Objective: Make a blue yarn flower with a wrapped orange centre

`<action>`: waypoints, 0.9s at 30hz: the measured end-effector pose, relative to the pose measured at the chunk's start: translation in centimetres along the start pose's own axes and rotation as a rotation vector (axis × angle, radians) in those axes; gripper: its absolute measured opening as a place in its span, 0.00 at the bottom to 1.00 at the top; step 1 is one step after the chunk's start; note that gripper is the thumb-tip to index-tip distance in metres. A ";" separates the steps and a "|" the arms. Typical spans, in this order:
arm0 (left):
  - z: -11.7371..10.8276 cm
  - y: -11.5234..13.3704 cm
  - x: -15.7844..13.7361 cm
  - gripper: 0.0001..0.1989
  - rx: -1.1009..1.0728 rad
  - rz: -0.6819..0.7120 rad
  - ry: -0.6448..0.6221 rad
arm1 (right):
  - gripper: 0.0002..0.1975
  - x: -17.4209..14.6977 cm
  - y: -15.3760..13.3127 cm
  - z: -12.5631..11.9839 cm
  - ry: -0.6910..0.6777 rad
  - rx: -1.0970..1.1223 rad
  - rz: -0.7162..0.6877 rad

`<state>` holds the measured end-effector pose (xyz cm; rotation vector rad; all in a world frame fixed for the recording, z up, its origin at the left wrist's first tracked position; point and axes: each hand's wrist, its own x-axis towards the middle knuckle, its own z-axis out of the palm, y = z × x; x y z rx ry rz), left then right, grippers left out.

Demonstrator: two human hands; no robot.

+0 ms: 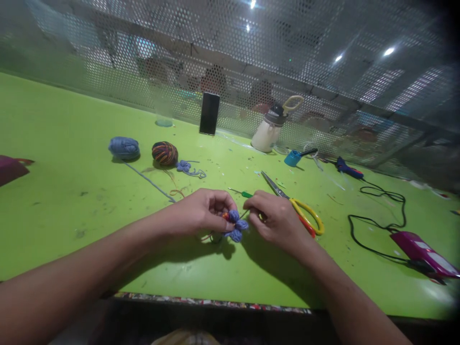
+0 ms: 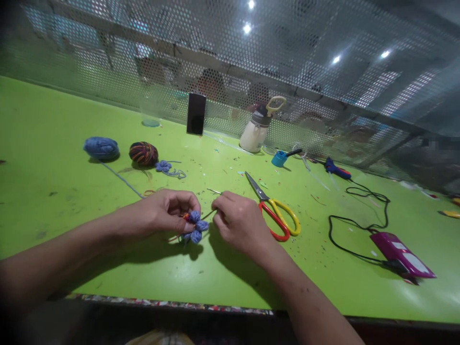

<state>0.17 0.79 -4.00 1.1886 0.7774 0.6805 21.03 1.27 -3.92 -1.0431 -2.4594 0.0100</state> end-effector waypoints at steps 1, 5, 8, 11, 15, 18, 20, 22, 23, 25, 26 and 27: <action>0.0 0.0 0.0 0.10 -0.001 -0.003 0.011 | 0.10 0.0 0.5 -0.1 -0.006 -0.065 0.057; -0.1 -0.1 0.1 0.14 -0.024 -0.003 0.078 | 0.14 0.0 1.9 -0.8 -0.066 -0.074 0.233; -0.3 -0.2 0.3 0.21 -0.025 -0.014 0.099 | 0.12 0.2 1.1 -1.4 -0.001 0.252 0.248; -0.4 -0.3 0.4 0.24 0.027 0.007 0.094 | 0.08 0.3 -0.7 -1.4 0.081 0.472 0.186; -0.4 -0.6 0.6 0.24 0.059 0.060 0.079 | 0.10 0.1 -2.5 -0.5 0.158 0.422 0.032; -0.3 -0.7 0.6 0.21 -0.001 0.069 0.065 | 0.10 0.0 -2.7 0.2 0.149 0.347 -0.014; -0.2 -0.7 0.6 0.17 -0.026 0.063 0.063 | 0.09 -0.1 -2.4 0.5 0.156 0.340 -0.015; -0.1 -0.6 0.6 0.15 -0.028 0.054 0.077 | 0.08 -0.1 -2.0 0.5 0.165 0.366 0.004; -0.1 -0.5 0.5 0.15 -0.024 0.053 0.088 | 0.08 -0.1 -1.9 0.4 0.162 0.379 0.011; -0.1 -0.4 0.5 0.15 -0.013 0.055 0.110 | 0.08 -0.1 -1.7 0.3 0.141 0.392 0.010; -0.1 -0.3 0.4 0.14 -0.005 0.059 0.120 | 0.08 -0.1 -1.6 0.2 0.130 0.394 0.006; -0.1 -0.3 0.4 0.14 0.005 0.064 0.130 | 0.09 -0.1 -1.6 0.2 0.124 0.396 -0.003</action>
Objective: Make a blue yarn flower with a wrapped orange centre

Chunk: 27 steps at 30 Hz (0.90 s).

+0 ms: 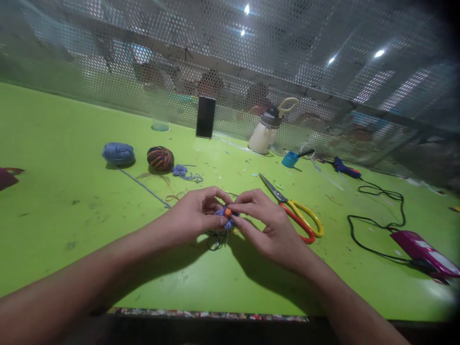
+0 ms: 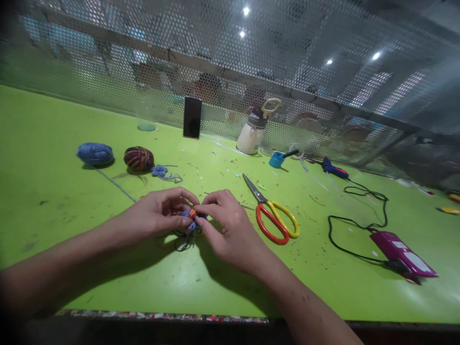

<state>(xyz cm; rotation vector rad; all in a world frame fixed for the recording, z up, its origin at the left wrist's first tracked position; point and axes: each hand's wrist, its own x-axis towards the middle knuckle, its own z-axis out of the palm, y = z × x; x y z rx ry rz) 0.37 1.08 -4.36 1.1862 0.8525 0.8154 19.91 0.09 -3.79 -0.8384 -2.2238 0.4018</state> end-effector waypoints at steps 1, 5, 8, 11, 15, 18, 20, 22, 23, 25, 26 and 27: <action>0.0 0.1 0.0 0.13 0.010 0.009 0.011 | 0.09 0.0 0.0 0.0 -0.004 0.001 -0.009; 0.2 0.4 -0.2 0.10 0.070 0.057 0.059 | 0.10 0.0 -0.1 0.1 0.025 0.036 0.006; 0.3 0.5 -0.3 0.08 0.141 0.102 0.108 | 0.07 0.1 -0.2 0.2 0.096 0.097 0.087; 0.2 0.5 -0.2 0.06 0.180 0.117 0.140 | 0.04 0.1 -0.3 0.2 0.144 0.121 0.118; 0.1 0.3 -0.1 0.06 0.154 0.100 0.122 | 0.07 -0.1 -0.2 0.5 0.121 0.061 0.041; 0.1 0.2 -0.2 0.09 0.086 0.087 0.094 | 0.08 -0.1 -0.2 0.6 0.122 0.037 -0.001; 0.1 0.3 -0.2 0.12 0.051 0.084 0.078 | 0.08 -0.1 -0.2 0.7 0.134 0.026 -0.023; 0.0 0.3 -0.3 0.13 0.033 0.080 0.071 | 0.08 -0.1 -0.2 0.7 0.151 0.011 -0.038; 0.0 0.4 -0.3 0.14 0.031 0.080 0.069 | 0.08 -0.1 -0.3 0.7 0.159 0.002 -0.040; -0.1 0.4 -0.4 0.13 0.035 0.085 0.069 | 0.09 -0.1 -0.4 0.6 0.174 -0.014 -0.036; -0.1 0.4 -0.4 0.13 0.038 0.088 0.069 | 0.09 -0.2 -0.4 0.6 0.179 -0.017 -0.031; -0.2 0.4 -0.4 0.12 0.041 0.089 0.069 | 0.09 -0.2 -0.4 0.5 0.182 -0.014 -0.028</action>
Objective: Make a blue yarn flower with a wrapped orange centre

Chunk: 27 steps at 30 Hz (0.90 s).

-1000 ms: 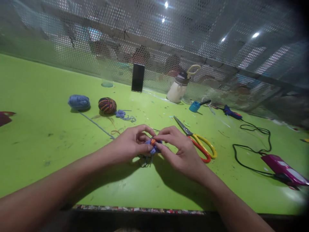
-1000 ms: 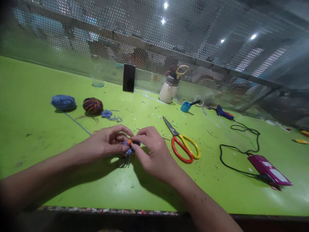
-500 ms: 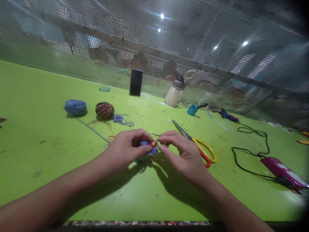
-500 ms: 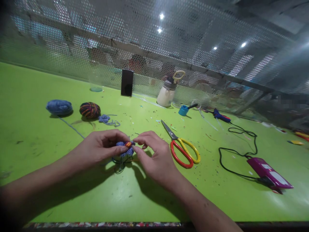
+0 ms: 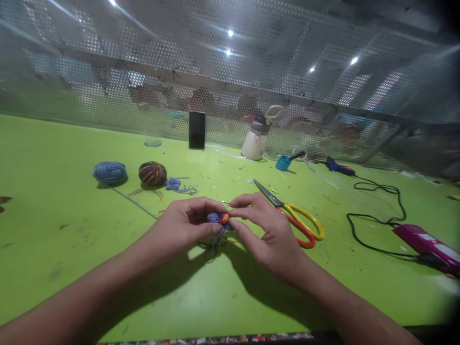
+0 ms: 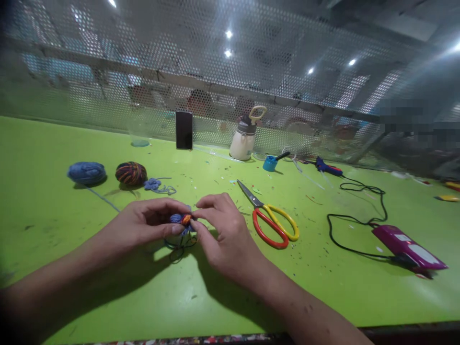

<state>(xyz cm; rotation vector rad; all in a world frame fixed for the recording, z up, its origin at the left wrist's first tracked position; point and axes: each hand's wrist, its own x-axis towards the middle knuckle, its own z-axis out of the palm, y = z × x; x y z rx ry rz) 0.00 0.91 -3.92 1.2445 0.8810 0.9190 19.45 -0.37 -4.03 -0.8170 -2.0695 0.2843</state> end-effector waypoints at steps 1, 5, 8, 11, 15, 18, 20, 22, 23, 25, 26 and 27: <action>0.0 0.0 0.0 0.12 -0.002 0.000 0.000 | 0.09 0.0 0.0 -0.1 0.005 0.007 0.006; 0.0 0.1 -0.1 0.13 -0.045 -0.011 0.019 | 0.12 0.4 0.5 -0.9 0.006 0.165 0.178; 0.0 0.0 -0.3 0.18 -0.108 -0.010 -0.009 | 0.22 0.8 1.3 -1.2 -0.154 0.481 0.413; 0.0 -0.3 -0.4 0.19 -0.145 0.002 -0.066 | 0.30 1.0 1.6 -0.9 -0.369 0.789 0.480; -0.3 -0.5 -0.2 0.14 -0.145 0.037 -0.068 | 0.21 0.8 1.6 -0.2 -0.406 0.872 0.636; -0.4 -0.5 -0.1 0.11 -0.146 0.059 -0.069 | 0.11 0.5 1.7 0.2 -0.375 0.766 0.667; -0.3 -0.4 -0.1 0.10 -0.146 0.058 -0.083 | 0.10 0.3 1.7 0.4 -0.358 0.665 0.603; -0.2 -0.3 -0.1 0.09 -0.135 0.056 -0.083 | 0.12 0.2 1.6 0.6 -0.343 0.513 0.503; -0.1 -0.2 -0.2 0.09 -0.125 0.058 -0.077 | 0.13 0.2 1.5 0.7 -0.336 0.425 0.444; -0.1 -0.1 -0.2 0.08 -0.105 0.060 -0.051 | 0.13 0.1 1.3 0.8 -0.334 0.270 0.335; -0.1 0.0 -0.2 0.08 -0.094 0.062 -0.038 | 0.13 0.1 1.1 0.8 -0.339 0.214 0.295; -0.1 0.0 -0.2 0.08 -0.084 0.064 -0.027 | 0.13 0.1 1.0 0.8 -0.344 0.175 0.265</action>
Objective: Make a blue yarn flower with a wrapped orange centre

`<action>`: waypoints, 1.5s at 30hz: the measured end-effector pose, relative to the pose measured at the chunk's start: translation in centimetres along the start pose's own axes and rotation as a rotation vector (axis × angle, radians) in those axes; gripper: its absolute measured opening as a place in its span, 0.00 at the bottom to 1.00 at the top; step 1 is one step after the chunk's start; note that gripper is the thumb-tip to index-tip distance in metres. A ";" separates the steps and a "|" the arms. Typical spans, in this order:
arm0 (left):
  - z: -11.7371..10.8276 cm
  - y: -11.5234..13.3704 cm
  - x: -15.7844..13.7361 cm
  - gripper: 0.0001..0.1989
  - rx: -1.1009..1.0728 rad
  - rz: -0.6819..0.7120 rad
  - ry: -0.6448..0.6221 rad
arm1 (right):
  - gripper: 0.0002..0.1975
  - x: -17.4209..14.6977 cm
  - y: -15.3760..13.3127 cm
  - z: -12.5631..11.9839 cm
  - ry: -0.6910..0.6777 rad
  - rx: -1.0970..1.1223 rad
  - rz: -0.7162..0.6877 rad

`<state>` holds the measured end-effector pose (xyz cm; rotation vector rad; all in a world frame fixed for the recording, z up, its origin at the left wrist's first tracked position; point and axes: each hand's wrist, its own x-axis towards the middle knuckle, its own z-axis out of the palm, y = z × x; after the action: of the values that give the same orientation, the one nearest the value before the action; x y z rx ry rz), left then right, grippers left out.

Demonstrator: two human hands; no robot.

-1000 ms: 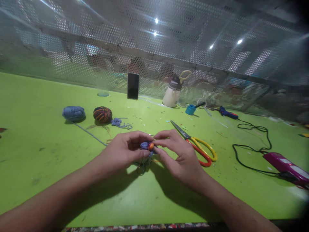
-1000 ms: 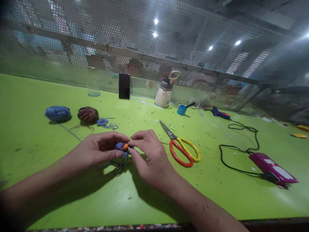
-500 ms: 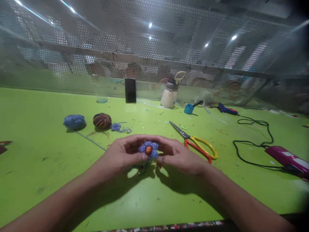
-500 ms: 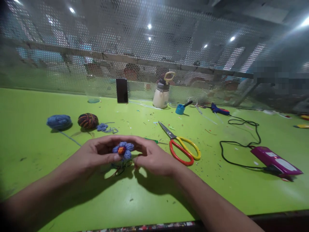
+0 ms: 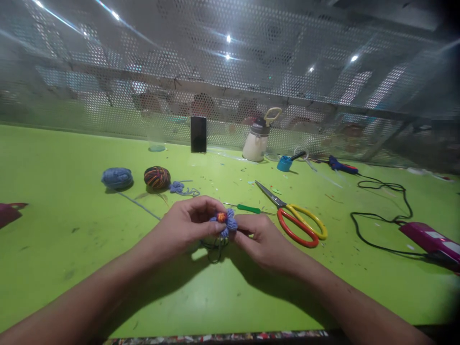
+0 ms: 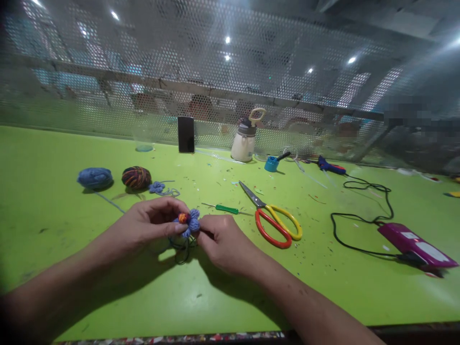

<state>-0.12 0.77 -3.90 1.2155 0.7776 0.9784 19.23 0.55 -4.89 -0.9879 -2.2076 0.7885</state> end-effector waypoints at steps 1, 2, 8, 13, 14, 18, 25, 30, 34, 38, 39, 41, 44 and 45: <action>0.0 0.1 0.0 0.08 0.012 0.001 0.011 | 0.12 0.0 -0.1 0.0 -0.004 -0.027 -0.015; 0.0 0.1 0.1 0.07 0.027 0.000 0.018 | 0.12 -0.1 -0.2 -0.1 -0.010 -0.042 -0.025; 0.1 0.3 0.3 0.05 0.166 0.001 0.074 | 0.11 -0.2 -0.3 -0.1 -0.036 -0.055 -0.019; 0.1 0.3 0.2 0.05 0.259 -0.010 0.096 | 0.11 -0.2 -0.2 0.2 -0.027 -0.029 -0.012; 0.1 0.3 0.2 0.05 0.272 -0.011 0.094 | 0.11 -0.2 -0.2 0.2 -0.023 -0.032 -0.013; 0.0 0.1 0.2 0.07 0.293 0.004 0.079 | 0.11 -0.2 0.1 0.2 -0.019 -0.022 -0.015; -0.4 0.2 0.4 0.20 0.187 -0.049 0.048 | 0.12 0.0 0.1 0.0 -0.031 -0.029 0.013; -1.3 0.1 0.4 0.17 0.107 -0.093 -0.012 | 0.12 0.1 0.2 -0.1 -0.009 -0.031 0.031; -1.6 -0.1 0.5 0.16 0.021 -0.126 -0.012 | 0.10 0.2 0.1 -0.2 0.025 0.329 0.210; -1.4 0.1 0.4 0.14 -0.035 -0.137 -0.028 | 0.37 0.3 -0.1 0.0 -0.190 0.838 0.365; -1.4 0.2 0.4 0.14 -0.063 -0.146 -0.023 | 0.37 0.3 -0.1 0.1 -0.196 0.877 0.373; -1.2 0.4 0.4 0.13 -0.114 -0.168 0.000 | 0.30 0.3 0.1 0.2 -0.152 0.871 0.393; -1.0 0.8 0.4 0.09 -0.146 -0.194 0.050 | 0.20 0.2 0.4 0.2 -0.115 0.820 0.401; -0.9 0.9 0.4 0.08 -0.145 -0.204 0.076 | 0.19 0.2 0.5 0.1 -0.132 0.819 0.393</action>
<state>-0.92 1.59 -3.21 0.9586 0.8574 0.9010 19.28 0.92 -5.21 -0.9411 -1.5247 1.7843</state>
